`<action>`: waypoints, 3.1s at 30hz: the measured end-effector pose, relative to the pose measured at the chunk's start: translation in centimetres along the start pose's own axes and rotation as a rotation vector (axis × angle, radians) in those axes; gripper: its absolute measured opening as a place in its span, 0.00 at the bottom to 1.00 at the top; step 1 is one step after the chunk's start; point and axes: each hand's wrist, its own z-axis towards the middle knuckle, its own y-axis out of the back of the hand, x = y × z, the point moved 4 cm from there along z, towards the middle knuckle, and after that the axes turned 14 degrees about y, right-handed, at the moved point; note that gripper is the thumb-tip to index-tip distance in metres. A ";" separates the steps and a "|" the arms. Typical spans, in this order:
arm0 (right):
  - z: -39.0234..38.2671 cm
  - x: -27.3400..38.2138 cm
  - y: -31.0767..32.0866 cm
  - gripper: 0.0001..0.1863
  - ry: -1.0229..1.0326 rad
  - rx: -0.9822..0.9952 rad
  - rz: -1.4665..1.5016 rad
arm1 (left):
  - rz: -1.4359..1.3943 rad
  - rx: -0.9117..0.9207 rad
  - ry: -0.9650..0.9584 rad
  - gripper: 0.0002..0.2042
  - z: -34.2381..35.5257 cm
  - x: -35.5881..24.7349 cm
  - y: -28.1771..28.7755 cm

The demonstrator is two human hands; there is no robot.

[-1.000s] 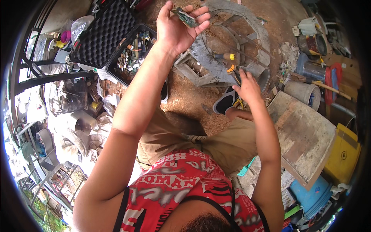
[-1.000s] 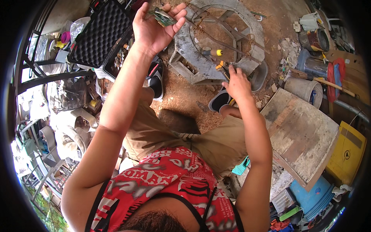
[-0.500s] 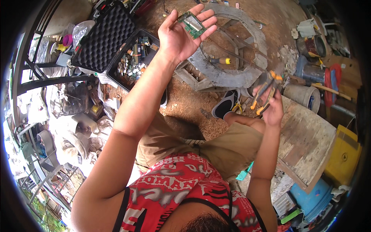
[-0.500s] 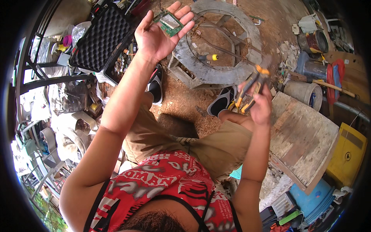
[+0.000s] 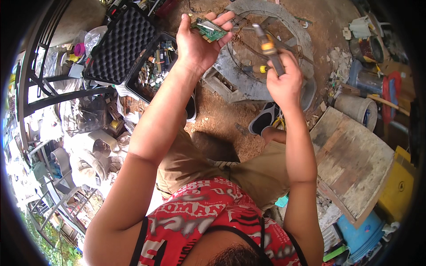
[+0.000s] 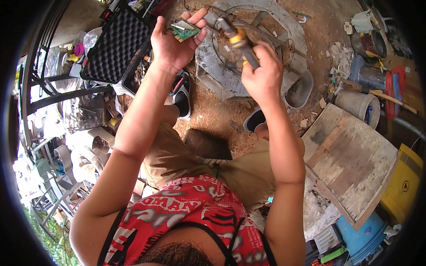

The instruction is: The person uses a screwdriver and pliers to dismantle small electronic parts, including a circuit board and a small metal switch component.

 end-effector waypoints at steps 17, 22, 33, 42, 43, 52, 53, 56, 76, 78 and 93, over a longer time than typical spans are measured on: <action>-0.2 1.3 -1.8 0.18 0.158 0.230 -0.393 | 0.406 -0.173 -0.138 0.33 0.1 2.0 -1.2; 0.0 0.8 -1.3 0.15 0.159 0.180 -0.407 | 0.559 -0.209 -0.079 0.30 -0.1 1.7 -1.7; 0.2 -0.7 -0.9 0.07 -0.171 0.305 0.011 | 0.600 -0.068 0.105 0.03 -1.2 0.0 -1.8; -1.5 -3.7 -2.0 0.07 -0.404 0.434 0.453 | 0.666 0.052 0.191 0.06 -1.6 -0.8 -1.6; -1.6 -3.8 -2.1 0.07 -0.416 0.450 0.475 | 0.658 0.087 0.197 0.07 -1.6 -0.8 -1.6; 0.3 -2.6 -0.8 0.11 -0.087 0.349 0.126 | 0.746 -0.076 0.067 0.15 -0.8 -0.4 -0.7; 0.4 -2.7 -0.7 0.12 0.003 0.303 0.030 | 0.848 -0.088 0.003 0.16 -0.6 -0.7 -0.4; 0.0 -2.9 0.0 0.17 0.034 0.182 -0.015 | 1.063 -0.112 -0.139 0.18 -0.4 -0.9 0.4; 0.0 0.3 0.5 0.20 0.178 0.235 -0.290 | 1.550 -0.325 -0.469 0.12 -0.9 -1.1 -0.7; 0.1 0.5 0.5 0.20 0.201 0.252 -0.322 | 1.601 -0.362 -0.503 0.14 -1.5 -1.3 -1.3; -0.3 0.3 -0.8 0.13 -0.022 0.300 -0.222 | 1.498 -0.207 -0.454 0.14 -1.8 -0.6 -2.0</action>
